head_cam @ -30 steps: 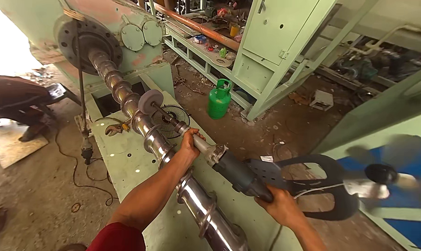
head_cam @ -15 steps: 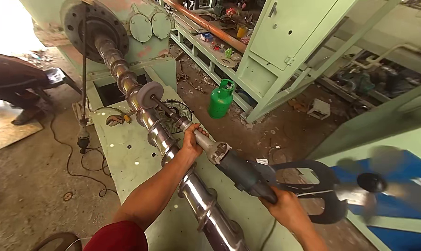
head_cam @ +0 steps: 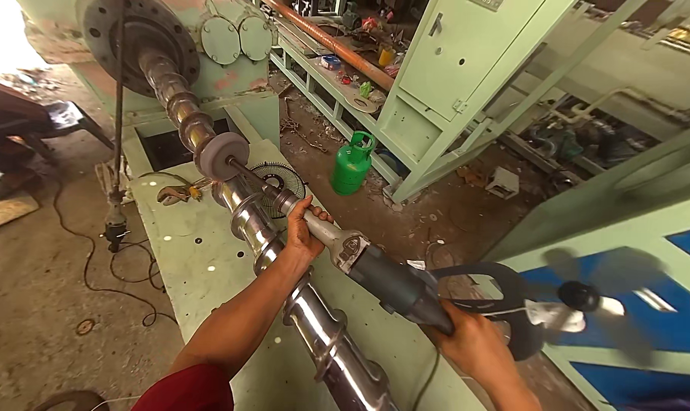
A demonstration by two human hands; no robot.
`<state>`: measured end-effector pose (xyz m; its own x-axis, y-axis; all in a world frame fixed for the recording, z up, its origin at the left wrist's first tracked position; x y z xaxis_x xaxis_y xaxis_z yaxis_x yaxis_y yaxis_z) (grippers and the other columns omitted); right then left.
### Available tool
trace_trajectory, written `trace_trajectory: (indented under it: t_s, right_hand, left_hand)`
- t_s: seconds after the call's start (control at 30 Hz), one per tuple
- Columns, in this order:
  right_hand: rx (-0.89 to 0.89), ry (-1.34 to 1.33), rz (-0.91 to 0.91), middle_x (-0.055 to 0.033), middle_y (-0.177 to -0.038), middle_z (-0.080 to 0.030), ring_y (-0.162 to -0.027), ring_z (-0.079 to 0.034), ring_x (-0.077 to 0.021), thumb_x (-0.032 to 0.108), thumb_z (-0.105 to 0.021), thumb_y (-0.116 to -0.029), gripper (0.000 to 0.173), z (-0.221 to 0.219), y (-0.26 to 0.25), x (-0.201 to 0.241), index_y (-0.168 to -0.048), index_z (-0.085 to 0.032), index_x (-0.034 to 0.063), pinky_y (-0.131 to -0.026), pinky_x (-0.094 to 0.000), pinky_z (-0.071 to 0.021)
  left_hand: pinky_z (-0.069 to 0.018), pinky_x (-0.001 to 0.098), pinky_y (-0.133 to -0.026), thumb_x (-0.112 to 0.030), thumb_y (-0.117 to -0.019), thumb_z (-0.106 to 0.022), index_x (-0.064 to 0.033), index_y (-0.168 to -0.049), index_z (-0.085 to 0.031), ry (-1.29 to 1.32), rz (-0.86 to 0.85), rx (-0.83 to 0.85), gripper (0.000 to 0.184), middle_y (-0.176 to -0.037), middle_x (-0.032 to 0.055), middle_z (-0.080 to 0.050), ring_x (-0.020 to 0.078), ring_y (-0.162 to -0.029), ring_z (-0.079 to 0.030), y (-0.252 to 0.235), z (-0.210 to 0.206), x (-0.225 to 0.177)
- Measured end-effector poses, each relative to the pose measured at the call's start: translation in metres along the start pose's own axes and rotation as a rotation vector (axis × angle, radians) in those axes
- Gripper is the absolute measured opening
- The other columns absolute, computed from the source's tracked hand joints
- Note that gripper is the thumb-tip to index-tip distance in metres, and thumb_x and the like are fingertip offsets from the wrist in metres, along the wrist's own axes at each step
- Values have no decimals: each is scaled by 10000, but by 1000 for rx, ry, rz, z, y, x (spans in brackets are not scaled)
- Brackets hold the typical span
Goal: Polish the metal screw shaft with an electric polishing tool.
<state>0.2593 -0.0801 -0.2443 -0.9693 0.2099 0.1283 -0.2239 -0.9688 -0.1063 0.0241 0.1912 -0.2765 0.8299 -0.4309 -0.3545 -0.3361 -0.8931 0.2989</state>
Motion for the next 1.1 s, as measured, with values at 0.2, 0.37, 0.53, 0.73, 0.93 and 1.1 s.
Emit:
trace_trajectory:
  t_s: [0.2, 0.37, 0.53, 0.73, 0.93, 1.1]
  right_hand:
    - [-40, 40, 30, -105, -614, -635, -554, -664, -344, 356, -693, -730, 330, 6, 2, 3, -918, -736, 88, -473, -555, -486]
    - [-78, 50, 62, -93, -588, -613, -516, -647, -324, 363, -669, -732, 320, 7, 4, 4, -880, -725, 86, -444, -531, -475]
    - [-75, 58, 69, -96, -597, -619, -521, -649, -329, 363, -678, -733, 324, 7, 5, 4, -893, -730, 86, -446, -536, -477]
    - [-76, 60, 80, -84, -593, -608, -512, -640, -322, 343, -685, -721, 287, 9, 6, 6, -856, -704, 90, -438, -530, -468]
    - [-78, 64, 91, -77, -588, -605, -505, -637, -312, 355, -687, -724, 284, 9, 7, 7, -846, -704, 99, -427, -525, -460]
    - [-68, 52, 102, -76, -599, -608, -512, -638, -312, 357, -688, -724, 284, 9, 8, 6, -843, -697, 99, -430, -517, -464]
  left_hand:
    - [-555, 320, -642, -309, -996, -585, -182, -733, -528, 25, -9, 25, 298, -620, -23, -507, 137, -555, -565, 4, -1, -1]
    - [-559, 323, -653, -299, -989, -582, -191, -751, -535, 29, -9, 38, 266, -635, -29, -510, 132, -571, -568, 7, 3, -2]
    - [-559, 317, -648, -276, -975, -588, -182, -742, -548, 64, -23, 36, 255, -631, -23, -517, 134, -566, -571, 11, 4, -3]
    - [-559, 313, -652, -255, -974, -563, -178, -768, -549, 71, -23, 48, 220, -635, -23, -511, 130, -573, -572, 13, 6, -4]
    - [-563, 320, -665, -241, -965, -551, -172, -769, -554, 89, -30, 68, 208, -637, -19, -518, 135, -581, -579, 17, 12, -5]
    - [-565, 330, -684, -220, -952, -544, -161, -757, -559, 102, -36, 60, 205, -631, -12, -526, 144, -591, -591, 23, 16, -7]
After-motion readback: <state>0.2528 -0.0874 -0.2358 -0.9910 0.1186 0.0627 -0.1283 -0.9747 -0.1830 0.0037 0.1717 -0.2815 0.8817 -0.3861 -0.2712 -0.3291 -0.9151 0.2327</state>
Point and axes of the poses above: each hand's wrist, its own y-axis away from the middle knuckle, its own z-axis out of the back of the hand, x = y × z, the point moved 2 cm from there along -y, towards the middle knuckle
